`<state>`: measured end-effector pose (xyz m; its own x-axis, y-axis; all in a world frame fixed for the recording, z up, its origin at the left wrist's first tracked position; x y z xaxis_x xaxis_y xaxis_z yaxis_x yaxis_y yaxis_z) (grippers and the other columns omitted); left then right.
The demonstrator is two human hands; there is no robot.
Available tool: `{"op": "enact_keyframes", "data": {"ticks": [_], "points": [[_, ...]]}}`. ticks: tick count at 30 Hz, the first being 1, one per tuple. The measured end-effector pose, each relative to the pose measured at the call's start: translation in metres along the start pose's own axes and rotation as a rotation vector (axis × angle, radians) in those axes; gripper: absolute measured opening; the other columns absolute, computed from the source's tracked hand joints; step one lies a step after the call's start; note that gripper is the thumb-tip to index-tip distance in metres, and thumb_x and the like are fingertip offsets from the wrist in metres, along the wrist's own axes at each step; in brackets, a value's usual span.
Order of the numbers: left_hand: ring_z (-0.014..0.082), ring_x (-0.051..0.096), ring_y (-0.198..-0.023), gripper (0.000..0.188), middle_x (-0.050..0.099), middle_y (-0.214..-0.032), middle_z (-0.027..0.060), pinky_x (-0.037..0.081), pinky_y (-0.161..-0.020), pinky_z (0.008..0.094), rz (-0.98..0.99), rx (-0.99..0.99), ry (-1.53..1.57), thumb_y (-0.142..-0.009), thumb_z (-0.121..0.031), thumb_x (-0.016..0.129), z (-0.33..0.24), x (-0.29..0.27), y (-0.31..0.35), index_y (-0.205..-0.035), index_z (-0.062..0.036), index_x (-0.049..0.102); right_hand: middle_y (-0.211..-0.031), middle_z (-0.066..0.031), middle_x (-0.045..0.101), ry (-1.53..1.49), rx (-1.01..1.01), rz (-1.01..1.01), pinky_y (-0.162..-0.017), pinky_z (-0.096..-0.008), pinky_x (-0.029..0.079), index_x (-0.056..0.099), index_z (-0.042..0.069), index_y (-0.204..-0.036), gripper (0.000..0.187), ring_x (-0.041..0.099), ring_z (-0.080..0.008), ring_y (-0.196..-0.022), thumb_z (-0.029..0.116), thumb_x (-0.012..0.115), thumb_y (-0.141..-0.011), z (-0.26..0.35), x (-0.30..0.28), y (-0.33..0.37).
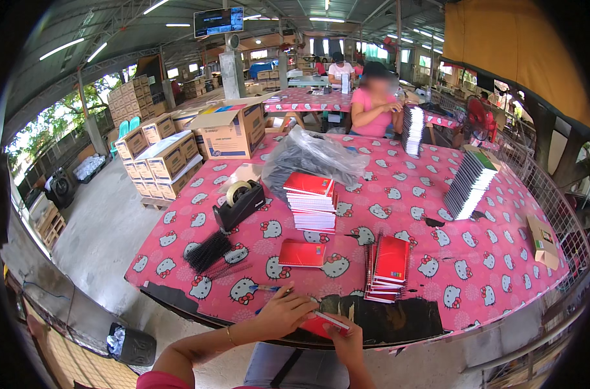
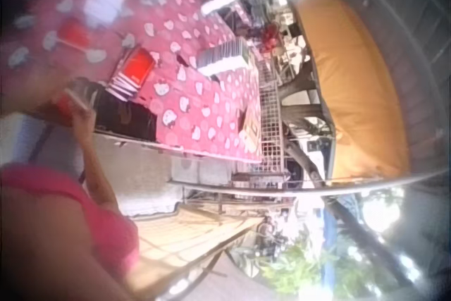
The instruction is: The person assembles red spiral-bound notebooks at a table. They pick up a notebook, use a stapler to secure the binding, and place the finished item into a growing stack. The process is repeated continuously throughout the clip.
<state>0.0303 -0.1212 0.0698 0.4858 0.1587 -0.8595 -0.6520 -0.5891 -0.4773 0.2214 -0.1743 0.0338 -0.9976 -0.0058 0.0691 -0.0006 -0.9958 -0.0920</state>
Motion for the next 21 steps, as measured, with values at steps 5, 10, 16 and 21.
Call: {"op": "enact_keyframes", "data": {"ticks": [5, 10, 16, 21], "points": [[0.0264, 0.064, -0.098, 0.024, 0.067, -0.096, 0.0062, 0.04, -0.105, 0.0491, 0.019, 0.046, 0.166, -0.089, -0.018, 0.07, 0.008, -0.003, 0.003, -0.111, -0.0091, 0.064, -0.096, -0.002, 0.071, 0.078, -0.031, 0.115, -0.076, -0.0214, 0.047, 0.071, 0.0, -0.115, 0.024, 0.058, -0.0059, -0.085, 0.002, 0.069, -0.091, -0.006, -0.009, -0.005], [0.0271, 0.064, -0.1, 0.023, 0.067, -0.095, 0.0078, 0.039, -0.106, 0.0505, 0.064, 0.06, 0.238, -0.09, -0.02, 0.068, 0.006, -0.014, -0.005, -0.111, -0.0117, 0.064, -0.094, -0.0018, 0.071, 0.064, 0.015, 0.097, -0.075, -0.021, 0.047, 0.071, 0.001, -0.116, 0.026, 0.056, -0.0048, -0.082, -0.002, 0.067, -0.09, -0.01, -0.007, -0.003], [0.03, 0.062, -0.108, 0.035, 0.067, -0.104, 0.0096, 0.035, -0.109, 0.0549, 0.271, 0.062, 0.262, -0.091, -0.028, 0.066, 0.015, -0.015, -0.007, -0.123, -0.0135, 0.062, -0.095, -0.0029, 0.072, 0.09, 0.039, 0.13, -0.076, -0.0215, 0.049, 0.071, -0.001, -0.115, 0.025, 0.059, -0.0055, -0.085, -0.001, 0.067, -0.09, -0.01, -0.009, -0.005], [0.0339, 0.043, -0.137, 0.064, 0.052, -0.141, 0.0156, 0.024, -0.113, 0.0637, 0.028, 0.012, -0.197, -0.094, -0.049, 0.055, -0.019, -0.009, -0.004, -0.14, -0.0045, 0.049, -0.102, -0.0055, 0.072, -0.019, 0.042, 0.004, -0.081, -0.0236, 0.051, 0.069, -0.004, -0.116, 0.026, 0.062, -0.0079, -0.09, 0.0, 0.068, -0.09, -0.003, -0.005, -0.003]]}}
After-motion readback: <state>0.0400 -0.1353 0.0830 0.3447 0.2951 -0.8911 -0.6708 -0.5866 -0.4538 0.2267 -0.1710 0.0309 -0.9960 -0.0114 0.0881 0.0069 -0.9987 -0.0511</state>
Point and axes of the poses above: each hand's wrist, its own y-axis away from the middle knuckle, its own x-axis out of the palm, z = x × y, the point moved 2 cm from there along -y, towards the middle knuckle
